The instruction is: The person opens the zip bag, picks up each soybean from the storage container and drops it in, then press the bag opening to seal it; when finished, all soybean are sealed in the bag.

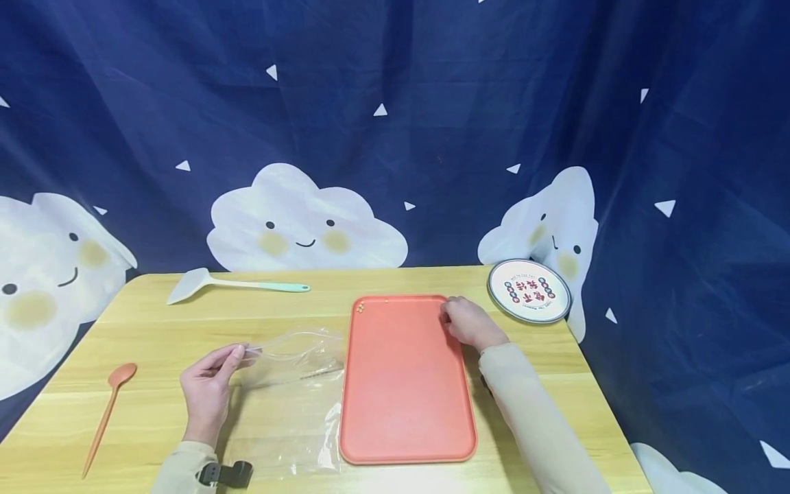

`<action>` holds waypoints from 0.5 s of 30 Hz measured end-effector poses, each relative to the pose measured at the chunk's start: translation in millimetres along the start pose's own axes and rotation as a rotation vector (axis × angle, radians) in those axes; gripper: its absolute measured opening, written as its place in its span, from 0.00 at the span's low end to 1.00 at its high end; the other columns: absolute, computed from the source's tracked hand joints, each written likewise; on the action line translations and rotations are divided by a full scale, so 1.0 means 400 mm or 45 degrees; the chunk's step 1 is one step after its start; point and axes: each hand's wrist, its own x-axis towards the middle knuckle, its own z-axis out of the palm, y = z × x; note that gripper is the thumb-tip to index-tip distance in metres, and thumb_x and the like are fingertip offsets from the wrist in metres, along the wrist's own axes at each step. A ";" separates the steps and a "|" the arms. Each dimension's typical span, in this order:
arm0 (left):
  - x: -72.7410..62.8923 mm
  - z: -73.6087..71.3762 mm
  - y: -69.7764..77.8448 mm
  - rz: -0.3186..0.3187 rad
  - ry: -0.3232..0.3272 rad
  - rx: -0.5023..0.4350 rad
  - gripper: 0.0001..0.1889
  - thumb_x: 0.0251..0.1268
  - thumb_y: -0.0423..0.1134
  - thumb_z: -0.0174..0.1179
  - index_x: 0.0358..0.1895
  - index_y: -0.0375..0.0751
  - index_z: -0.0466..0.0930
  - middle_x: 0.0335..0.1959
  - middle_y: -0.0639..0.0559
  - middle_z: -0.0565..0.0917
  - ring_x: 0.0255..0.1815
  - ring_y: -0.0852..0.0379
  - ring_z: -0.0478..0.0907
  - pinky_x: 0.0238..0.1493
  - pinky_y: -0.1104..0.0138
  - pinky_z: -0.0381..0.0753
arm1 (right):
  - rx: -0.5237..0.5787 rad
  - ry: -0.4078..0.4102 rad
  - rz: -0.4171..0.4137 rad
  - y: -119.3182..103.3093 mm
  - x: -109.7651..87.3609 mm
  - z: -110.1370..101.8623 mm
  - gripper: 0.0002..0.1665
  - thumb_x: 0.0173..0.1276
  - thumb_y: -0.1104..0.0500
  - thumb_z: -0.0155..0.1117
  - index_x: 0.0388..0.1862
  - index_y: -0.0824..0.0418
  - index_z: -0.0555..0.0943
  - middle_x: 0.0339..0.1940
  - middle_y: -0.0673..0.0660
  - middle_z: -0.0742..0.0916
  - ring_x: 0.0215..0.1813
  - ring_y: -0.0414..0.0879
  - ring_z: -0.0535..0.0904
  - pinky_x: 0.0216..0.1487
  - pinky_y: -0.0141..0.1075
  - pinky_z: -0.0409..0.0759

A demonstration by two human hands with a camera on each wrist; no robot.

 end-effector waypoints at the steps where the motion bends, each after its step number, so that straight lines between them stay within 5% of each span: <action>1: 0.001 -0.001 0.000 0.001 -0.003 -0.010 0.07 0.63 0.19 0.60 0.39 0.12 0.79 0.31 0.42 0.88 0.29 0.53 0.87 0.35 0.65 0.87 | 0.017 0.004 0.013 -0.002 0.001 -0.002 0.08 0.55 0.71 0.67 0.27 0.59 0.79 0.27 0.50 0.77 0.33 0.47 0.75 0.37 0.42 0.79; 10: 0.003 0.002 0.006 -0.001 0.003 -0.061 0.07 0.63 0.19 0.60 0.39 0.11 0.78 0.31 0.42 0.88 0.29 0.51 0.86 0.35 0.64 0.87 | 0.235 0.072 0.175 -0.029 0.014 -0.026 0.06 0.61 0.65 0.68 0.30 0.57 0.79 0.24 0.47 0.80 0.30 0.44 0.75 0.35 0.40 0.78; 15: 0.001 0.002 0.007 0.003 0.005 -0.065 0.07 0.63 0.18 0.59 0.39 0.11 0.78 0.31 0.42 0.88 0.29 0.51 0.86 0.35 0.64 0.87 | 0.263 0.124 0.161 -0.058 0.026 -0.040 0.06 0.61 0.66 0.68 0.31 0.57 0.79 0.25 0.47 0.80 0.30 0.44 0.75 0.35 0.40 0.77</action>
